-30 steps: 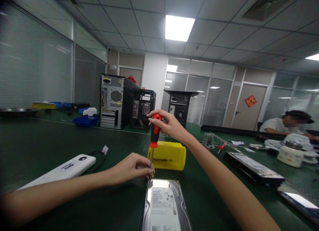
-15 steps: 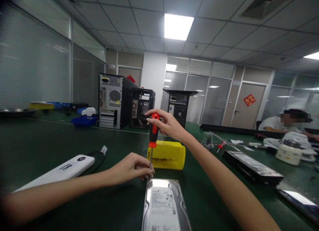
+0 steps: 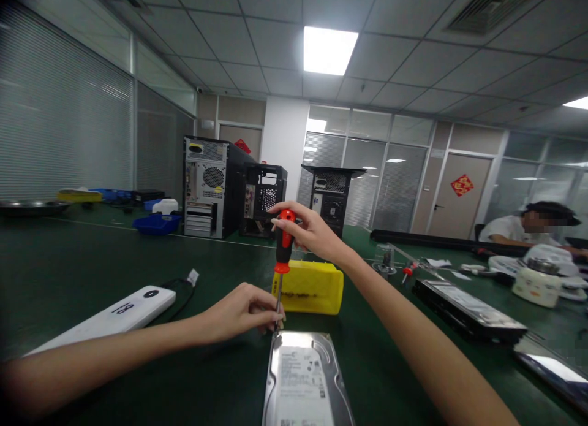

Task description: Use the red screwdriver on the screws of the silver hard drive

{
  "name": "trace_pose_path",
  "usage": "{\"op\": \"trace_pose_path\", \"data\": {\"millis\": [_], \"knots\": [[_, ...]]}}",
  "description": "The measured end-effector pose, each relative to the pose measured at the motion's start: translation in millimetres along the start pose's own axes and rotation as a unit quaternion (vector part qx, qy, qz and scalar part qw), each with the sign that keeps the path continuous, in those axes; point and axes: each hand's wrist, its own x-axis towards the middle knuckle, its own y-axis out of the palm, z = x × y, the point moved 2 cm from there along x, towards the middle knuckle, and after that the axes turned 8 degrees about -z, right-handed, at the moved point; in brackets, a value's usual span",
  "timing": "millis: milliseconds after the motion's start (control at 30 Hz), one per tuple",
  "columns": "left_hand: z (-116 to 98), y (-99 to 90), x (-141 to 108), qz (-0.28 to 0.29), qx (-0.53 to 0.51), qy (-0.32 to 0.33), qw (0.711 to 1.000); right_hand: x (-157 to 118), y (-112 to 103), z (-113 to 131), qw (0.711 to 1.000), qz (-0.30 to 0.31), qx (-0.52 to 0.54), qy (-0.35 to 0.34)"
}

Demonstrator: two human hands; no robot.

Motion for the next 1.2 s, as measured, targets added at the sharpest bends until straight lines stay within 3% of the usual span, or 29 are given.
{"op": "trace_pose_path", "data": {"millis": [1200], "knots": [[1.3,-0.8,0.4,0.009,-0.024,-0.002,1.0,-2.7,0.0,4.2,1.0,0.004,0.016,0.012]]}}
